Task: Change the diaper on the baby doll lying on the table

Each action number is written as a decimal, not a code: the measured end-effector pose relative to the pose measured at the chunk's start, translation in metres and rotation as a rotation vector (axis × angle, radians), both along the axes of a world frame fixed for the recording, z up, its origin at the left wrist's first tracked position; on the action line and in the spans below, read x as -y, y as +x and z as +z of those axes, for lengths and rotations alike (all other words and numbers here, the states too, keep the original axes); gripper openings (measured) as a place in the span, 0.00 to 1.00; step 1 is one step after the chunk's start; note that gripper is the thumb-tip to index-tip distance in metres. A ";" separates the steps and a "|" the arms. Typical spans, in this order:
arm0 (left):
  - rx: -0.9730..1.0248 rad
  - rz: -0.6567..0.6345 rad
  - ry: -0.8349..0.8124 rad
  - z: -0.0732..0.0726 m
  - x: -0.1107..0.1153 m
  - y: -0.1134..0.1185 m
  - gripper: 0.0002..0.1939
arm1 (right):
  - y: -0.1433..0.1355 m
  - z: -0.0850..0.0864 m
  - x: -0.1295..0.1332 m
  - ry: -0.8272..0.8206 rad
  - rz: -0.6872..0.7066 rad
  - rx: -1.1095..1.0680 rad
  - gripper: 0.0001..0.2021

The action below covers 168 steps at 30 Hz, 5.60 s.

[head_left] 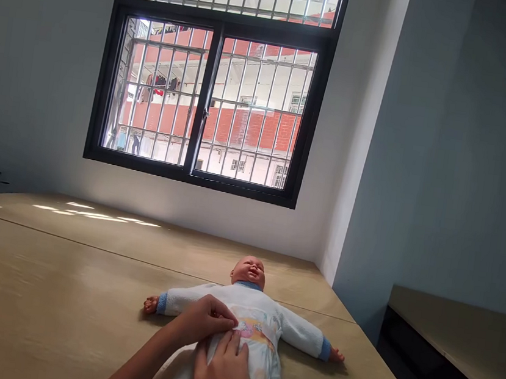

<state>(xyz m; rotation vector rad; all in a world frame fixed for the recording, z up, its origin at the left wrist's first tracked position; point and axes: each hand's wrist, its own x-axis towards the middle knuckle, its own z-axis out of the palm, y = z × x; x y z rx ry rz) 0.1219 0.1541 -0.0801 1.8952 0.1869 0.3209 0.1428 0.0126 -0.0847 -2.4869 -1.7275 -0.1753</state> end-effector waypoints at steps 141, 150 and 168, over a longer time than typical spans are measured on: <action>-0.041 -0.197 0.656 0.024 0.043 -0.025 0.46 | 0.108 0.003 0.069 0.641 -0.115 -0.429 0.07; -0.026 -0.193 0.657 0.020 0.040 -0.023 0.45 | 0.108 0.000 0.068 0.675 -0.091 -0.363 0.10; -0.115 -0.074 0.857 0.029 0.082 -0.006 0.44 | 0.128 0.008 0.075 0.630 -0.096 -0.293 0.08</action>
